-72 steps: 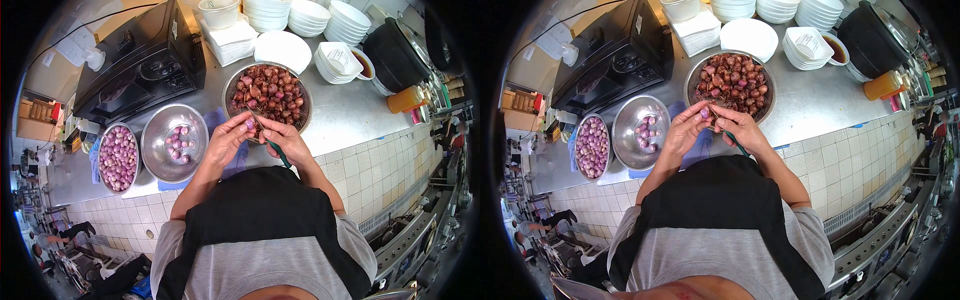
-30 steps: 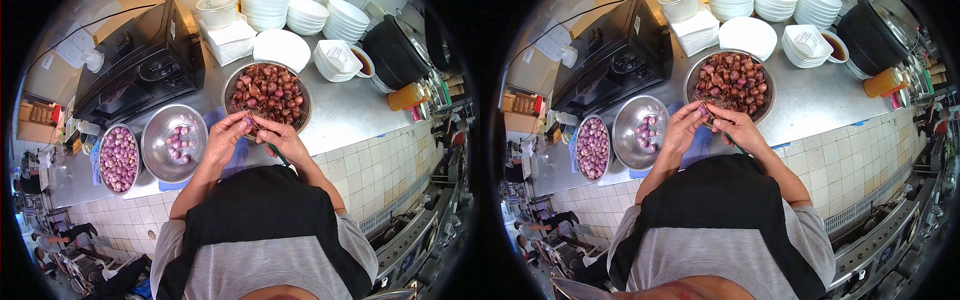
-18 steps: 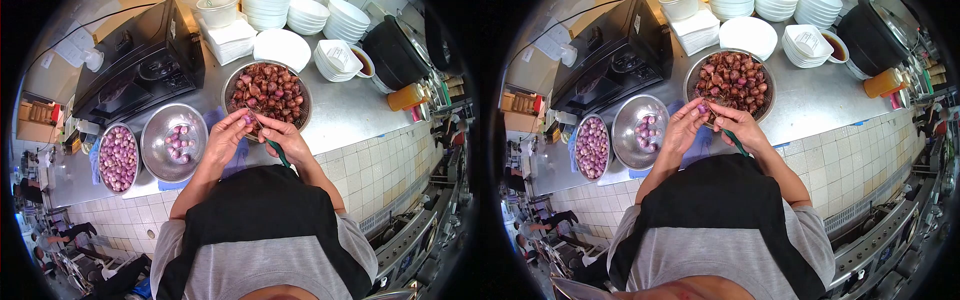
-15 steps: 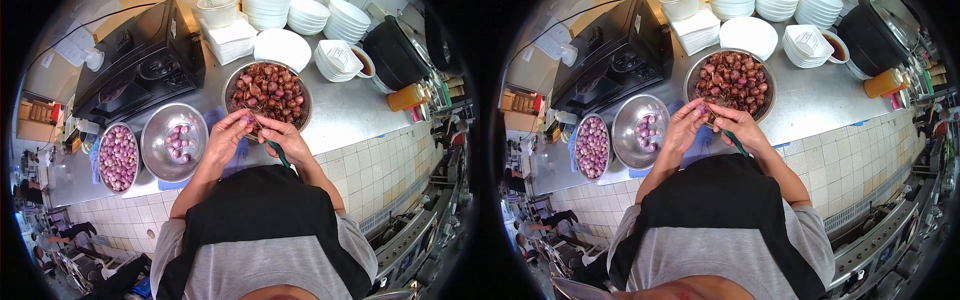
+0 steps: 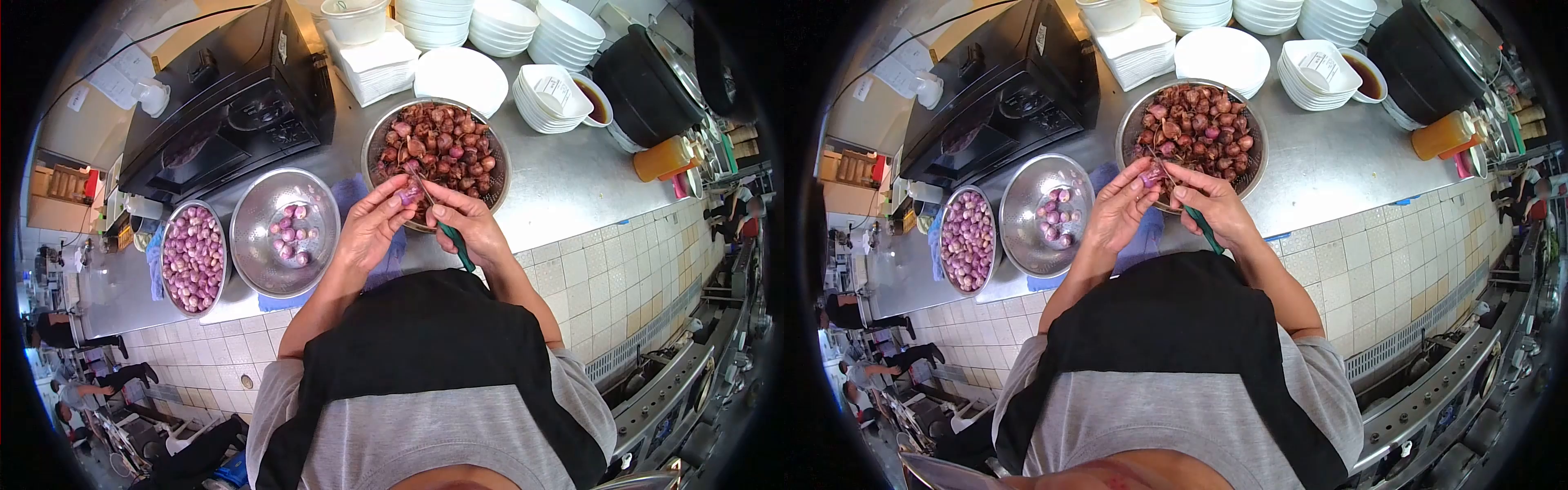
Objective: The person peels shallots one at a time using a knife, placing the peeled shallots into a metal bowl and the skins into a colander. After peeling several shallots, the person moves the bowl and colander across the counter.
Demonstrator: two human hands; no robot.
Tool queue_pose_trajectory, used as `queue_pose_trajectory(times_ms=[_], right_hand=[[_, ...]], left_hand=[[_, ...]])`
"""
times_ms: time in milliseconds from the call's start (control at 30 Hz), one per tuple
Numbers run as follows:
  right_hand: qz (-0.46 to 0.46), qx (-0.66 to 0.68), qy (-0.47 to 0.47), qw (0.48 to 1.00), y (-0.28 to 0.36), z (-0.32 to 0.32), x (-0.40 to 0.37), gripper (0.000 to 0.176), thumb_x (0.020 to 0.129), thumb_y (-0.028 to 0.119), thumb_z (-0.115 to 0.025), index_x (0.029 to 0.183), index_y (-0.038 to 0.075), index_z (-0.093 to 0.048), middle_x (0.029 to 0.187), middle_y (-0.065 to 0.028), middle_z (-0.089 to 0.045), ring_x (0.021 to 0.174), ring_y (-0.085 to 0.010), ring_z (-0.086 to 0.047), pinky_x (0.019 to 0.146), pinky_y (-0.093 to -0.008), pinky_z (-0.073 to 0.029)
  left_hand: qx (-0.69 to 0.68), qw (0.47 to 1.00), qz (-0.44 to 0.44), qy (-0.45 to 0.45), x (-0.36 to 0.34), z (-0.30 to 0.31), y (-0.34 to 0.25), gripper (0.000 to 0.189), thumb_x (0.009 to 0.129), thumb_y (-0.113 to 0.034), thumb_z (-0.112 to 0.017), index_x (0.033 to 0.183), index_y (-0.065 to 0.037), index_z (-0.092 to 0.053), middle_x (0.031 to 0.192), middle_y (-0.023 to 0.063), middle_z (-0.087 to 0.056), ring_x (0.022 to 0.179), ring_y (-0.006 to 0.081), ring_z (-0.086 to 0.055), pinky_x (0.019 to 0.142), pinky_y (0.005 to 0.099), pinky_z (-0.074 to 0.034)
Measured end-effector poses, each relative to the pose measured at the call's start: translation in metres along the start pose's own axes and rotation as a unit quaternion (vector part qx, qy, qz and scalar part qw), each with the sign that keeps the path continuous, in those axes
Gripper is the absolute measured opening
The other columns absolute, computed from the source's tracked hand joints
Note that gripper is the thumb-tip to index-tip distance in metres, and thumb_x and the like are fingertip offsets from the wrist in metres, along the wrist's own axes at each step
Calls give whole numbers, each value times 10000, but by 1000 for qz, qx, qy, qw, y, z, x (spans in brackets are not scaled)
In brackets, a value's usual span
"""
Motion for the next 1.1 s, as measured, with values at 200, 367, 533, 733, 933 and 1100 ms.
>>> queue_pose_trajectory(times_ms=[200,367,533,733,933,1100], right_hand=[[28,-4,-21,999,4,8,2,403,905,118,-556,1302,88,-494,779,-27,-573,491,-77,-469,423,-203,-361],[46,-2,-33,998,11,11,2,419,903,106,-554,1314,82,-479,779,-33,-573,486,-80,-467,426,-203,-363],[30,-90,41,995,6,-17,-5,443,904,127,-551,1334,83,-453,795,-46,-565,530,-78,-463,434,-203,-368],[15,-72,1,997,3,-6,1,416,912,104,-530,1325,128,-478,795,-16,-550,522,-71,-468,435,-200,-371],[41,-98,-37,994,16,9,1,412,917,105,-520,1326,129,-477,759,-1,-535,493,-75,-461,432,-208,-371],[48,-249,-62,965,22,17,-3,460,913,126,-531,1360,96,-422,761,-17,-571,494,-69,-474,433,-206,-371]], left_hand=[[-48,999,7,19,-2,-4,-2,388,917,-45,-496,1288,43,-424,1142,148,-584,959,194,-630,852,273,-536],[-66,998,-4,6,-4,-4,-5,371,914,-44,-502,1269,42,-441,1131,145,-589,979,192,-619,875,287,-522],[-28,999,-10,-23,-2,0,-3,344,909,-40,-513,1243,35,-473,1127,135,-592,975,196,-621,870,292,-525],[-54,998,-14,6,-4,1,-4,331,905,-27,-512,1228,35,-489,1126,135,-594,978,206,-621,880,298,-523],[-94,995,-1,18,-10,-9,-11,347,902,-27,-510,1241,40,-476,1123,166,-595,989,220,-615,886,300,-519],[2,997,-71,4,-31,19,-43,328,896,-56,-537,1206,47,-512,1133,165,-589,970,206,-612,879,294,-509]])
Point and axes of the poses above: each hand's wrist, its own x-axis towards the middle knuckle, its own z-axis out of the back of the hand, y = z × x, the point moved 8 cm from there along x, towards the middle knuckle
